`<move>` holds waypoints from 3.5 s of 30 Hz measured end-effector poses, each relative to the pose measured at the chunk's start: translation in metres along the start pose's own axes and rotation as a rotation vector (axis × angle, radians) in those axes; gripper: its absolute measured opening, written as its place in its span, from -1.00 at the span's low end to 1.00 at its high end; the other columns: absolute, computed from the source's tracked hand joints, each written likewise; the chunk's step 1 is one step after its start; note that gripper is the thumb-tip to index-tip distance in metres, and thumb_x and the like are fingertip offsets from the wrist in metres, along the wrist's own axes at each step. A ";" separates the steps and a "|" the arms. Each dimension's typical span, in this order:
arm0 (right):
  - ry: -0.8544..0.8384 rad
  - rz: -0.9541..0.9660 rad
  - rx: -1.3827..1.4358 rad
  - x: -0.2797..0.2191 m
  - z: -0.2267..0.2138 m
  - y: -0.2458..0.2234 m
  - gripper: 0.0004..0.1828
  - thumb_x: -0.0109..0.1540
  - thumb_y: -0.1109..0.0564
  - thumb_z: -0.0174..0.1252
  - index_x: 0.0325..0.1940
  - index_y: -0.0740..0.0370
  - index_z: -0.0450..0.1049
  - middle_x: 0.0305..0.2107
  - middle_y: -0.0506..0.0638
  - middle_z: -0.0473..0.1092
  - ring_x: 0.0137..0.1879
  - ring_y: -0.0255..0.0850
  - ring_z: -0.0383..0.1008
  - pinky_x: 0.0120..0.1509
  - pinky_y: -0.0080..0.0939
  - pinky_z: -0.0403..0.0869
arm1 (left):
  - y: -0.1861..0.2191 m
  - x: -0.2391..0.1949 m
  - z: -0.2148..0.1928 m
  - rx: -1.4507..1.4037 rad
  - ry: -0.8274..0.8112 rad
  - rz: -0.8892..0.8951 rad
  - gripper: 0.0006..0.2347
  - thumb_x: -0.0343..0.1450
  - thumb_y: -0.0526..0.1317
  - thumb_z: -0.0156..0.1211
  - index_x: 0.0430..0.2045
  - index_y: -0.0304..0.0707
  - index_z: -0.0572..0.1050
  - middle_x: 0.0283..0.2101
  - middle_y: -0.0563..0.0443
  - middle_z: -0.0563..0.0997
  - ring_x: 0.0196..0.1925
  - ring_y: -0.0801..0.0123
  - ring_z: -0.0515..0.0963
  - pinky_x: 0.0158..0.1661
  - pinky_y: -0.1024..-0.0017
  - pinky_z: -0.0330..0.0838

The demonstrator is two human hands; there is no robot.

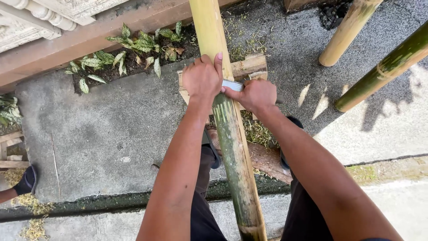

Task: Carving and scraping the outer skin of a bamboo pole using a small knife while the pole is secured on a wooden stand.

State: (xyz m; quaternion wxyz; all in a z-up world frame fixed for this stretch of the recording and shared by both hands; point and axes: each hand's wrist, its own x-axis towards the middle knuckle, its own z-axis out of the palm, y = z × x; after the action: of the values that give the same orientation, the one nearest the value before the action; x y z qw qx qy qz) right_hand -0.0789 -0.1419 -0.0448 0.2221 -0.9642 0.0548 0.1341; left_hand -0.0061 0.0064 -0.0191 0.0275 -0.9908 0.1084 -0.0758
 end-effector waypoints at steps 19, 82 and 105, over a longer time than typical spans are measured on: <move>0.028 -0.095 -0.099 0.002 -0.008 0.005 0.00 -0.01 -0.86 -0.09 -0.57 0.11 0.62 -0.65 0.07 0.50 -0.41 -0.07 0.59 -0.36 -0.05 0.50 | -0.006 -0.011 0.010 -0.070 -0.073 -0.070 -0.49 0.59 0.14 -0.37 -0.42 -0.28 0.47 -0.43 -0.21 0.62 -0.49 0.00 0.65 -0.39 0.11 0.50; -0.040 0.141 0.315 -0.017 0.018 0.006 0.03 0.04 -0.82 -0.13 -0.51 0.21 0.60 -0.57 0.14 0.50 -0.33 0.06 0.60 -0.21 0.05 0.53 | 0.013 0.007 -0.012 0.122 -0.154 0.077 -0.41 0.57 0.23 -0.34 -0.60 -0.21 0.52 -0.66 -0.08 0.57 -0.59 0.11 0.63 -0.45 0.18 0.44; -0.075 0.021 0.251 -0.003 0.027 0.022 -0.02 -0.01 -0.82 -0.10 -0.43 0.13 0.64 -0.54 0.15 0.53 -0.27 0.05 0.61 -0.13 0.04 0.53 | 0.027 0.000 -0.024 0.220 -0.158 0.026 -0.40 0.56 0.26 -0.41 -0.58 -0.17 0.49 -0.73 0.03 0.51 -0.70 0.26 0.59 -0.60 0.25 0.39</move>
State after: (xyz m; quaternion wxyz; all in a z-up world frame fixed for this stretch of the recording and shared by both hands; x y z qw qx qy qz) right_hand -0.0917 -0.1492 -0.0762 0.3413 -0.9226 0.0729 0.1647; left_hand -0.0160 -0.0212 0.0024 0.1456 -0.9832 0.1099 -0.0084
